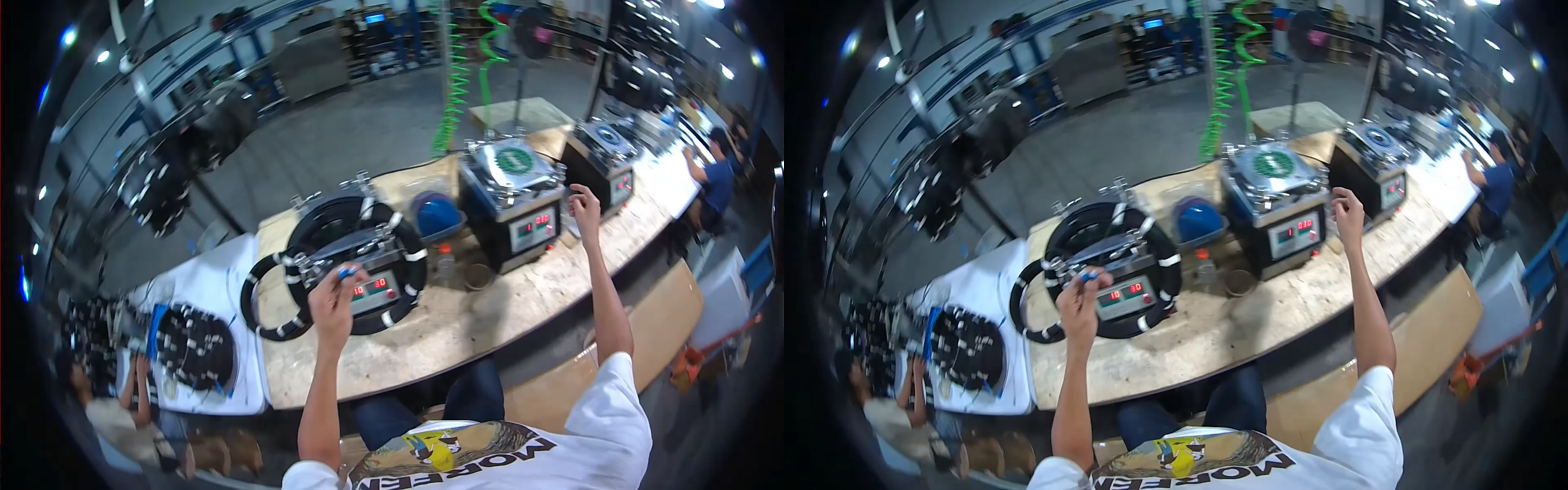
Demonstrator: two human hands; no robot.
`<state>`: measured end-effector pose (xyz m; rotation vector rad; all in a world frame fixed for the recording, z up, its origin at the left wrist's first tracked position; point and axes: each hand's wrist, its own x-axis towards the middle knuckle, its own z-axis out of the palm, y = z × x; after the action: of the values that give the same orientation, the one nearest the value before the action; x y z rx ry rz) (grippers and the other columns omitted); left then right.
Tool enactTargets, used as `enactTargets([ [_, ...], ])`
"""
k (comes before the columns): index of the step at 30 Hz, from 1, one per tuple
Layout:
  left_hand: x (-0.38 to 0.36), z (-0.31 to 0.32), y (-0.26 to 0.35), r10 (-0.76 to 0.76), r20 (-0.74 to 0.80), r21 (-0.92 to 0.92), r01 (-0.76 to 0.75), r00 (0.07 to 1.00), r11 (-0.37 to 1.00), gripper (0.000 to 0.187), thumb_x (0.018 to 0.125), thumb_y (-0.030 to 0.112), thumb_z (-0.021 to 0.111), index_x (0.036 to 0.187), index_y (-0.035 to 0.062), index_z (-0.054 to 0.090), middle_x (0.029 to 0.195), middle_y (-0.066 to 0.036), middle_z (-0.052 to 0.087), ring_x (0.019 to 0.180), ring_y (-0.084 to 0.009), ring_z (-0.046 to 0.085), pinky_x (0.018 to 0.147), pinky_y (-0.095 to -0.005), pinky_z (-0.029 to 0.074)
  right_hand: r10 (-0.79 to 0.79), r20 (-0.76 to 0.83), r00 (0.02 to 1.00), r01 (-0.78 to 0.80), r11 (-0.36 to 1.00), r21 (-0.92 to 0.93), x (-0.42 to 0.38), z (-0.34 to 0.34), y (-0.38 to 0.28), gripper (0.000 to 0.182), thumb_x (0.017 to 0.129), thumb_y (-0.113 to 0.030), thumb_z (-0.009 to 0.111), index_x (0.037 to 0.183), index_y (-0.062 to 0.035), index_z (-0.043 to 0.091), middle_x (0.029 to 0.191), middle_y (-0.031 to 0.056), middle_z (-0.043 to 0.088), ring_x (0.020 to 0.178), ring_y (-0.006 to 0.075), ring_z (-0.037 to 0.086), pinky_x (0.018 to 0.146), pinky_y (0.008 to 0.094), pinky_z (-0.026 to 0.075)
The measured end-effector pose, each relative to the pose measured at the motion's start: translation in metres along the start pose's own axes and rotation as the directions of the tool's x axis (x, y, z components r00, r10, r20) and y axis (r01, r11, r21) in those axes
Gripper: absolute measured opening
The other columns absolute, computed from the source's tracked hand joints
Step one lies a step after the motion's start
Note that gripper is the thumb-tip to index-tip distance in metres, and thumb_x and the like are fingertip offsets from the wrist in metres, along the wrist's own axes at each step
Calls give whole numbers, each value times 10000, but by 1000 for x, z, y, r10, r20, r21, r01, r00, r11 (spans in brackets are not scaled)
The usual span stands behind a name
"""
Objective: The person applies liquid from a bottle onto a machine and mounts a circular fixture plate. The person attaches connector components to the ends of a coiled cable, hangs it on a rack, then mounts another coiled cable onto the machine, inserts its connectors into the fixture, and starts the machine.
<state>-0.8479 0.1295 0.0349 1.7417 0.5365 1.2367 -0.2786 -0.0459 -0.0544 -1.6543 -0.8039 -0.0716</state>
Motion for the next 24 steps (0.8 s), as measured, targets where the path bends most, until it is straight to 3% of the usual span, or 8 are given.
enactTargets([
  [5,43,-3,19,101,33,112,-104,994,988,165,1045,96,630,1140,-13,711,954,-60,743,871,-110,683,798,-251,534,-182,520,835,69,971,229,-39,101,-183,293,1003,-4,585,1289,-18,652,937,47,729,811,96,680,704,249,552],
  [9,97,-11,51,295,18,180,-293,955,939,219,1069,181,611,1136,-1,712,1105,-65,712,947,-111,617,837,-240,463,-338,674,657,87,922,378,-78,173,-301,304,1040,-56,597,1341,-24,626,983,68,717,829,105,658,766,267,554],
  [12,141,-25,52,589,60,502,-534,806,680,225,1052,223,645,1130,41,753,1039,-22,652,883,-97,536,776,-241,419,-416,704,576,-88,824,559,-88,228,-342,398,1034,-63,610,1429,-65,561,895,41,680,771,90,612,719,255,527],
  [16,168,-42,53,342,50,271,-342,938,900,274,1048,265,656,1228,89,763,850,32,407,778,-76,396,686,-256,341,-442,654,614,81,860,504,-80,293,-363,334,1008,-87,657,1340,-48,642,892,59,668,787,134,624,736,289,527],
  [18,181,-53,51,288,35,230,-288,957,929,275,1025,226,691,1227,51,752,848,16,434,758,-88,390,667,-268,347,-516,524,678,327,850,413,-71,325,-357,278,989,-93,684,1257,-20,697,903,71,669,805,163,636,748,313,527],
  [21,208,-75,38,315,4,321,-299,949,899,297,984,82,691,1275,24,714,851,-11,526,786,-99,505,723,-259,429,-584,285,760,381,756,533,-57,344,-359,199,976,-107,700,1130,9,749,952,108,696,834,193,646,761,340,524],
  [23,227,-89,18,426,-36,349,-388,904,853,331,961,6,669,1289,25,701,862,-28,587,834,-104,584,785,-253,477,-544,400,737,342,811,474,-48,337,-373,217,992,-149,685,1118,12,755,1015,150,726,853,218,675,760,346,531],
  [24,229,-94,22,334,8,303,-320,943,897,384,929,-84,610,1295,3,688,922,-55,675,926,-131,667,873,-261,515,-515,455,727,290,830,477,-46,336,-375,225,997,-161,680,1124,9,755,1018,157,728,857,230,679,760,349,532],
])
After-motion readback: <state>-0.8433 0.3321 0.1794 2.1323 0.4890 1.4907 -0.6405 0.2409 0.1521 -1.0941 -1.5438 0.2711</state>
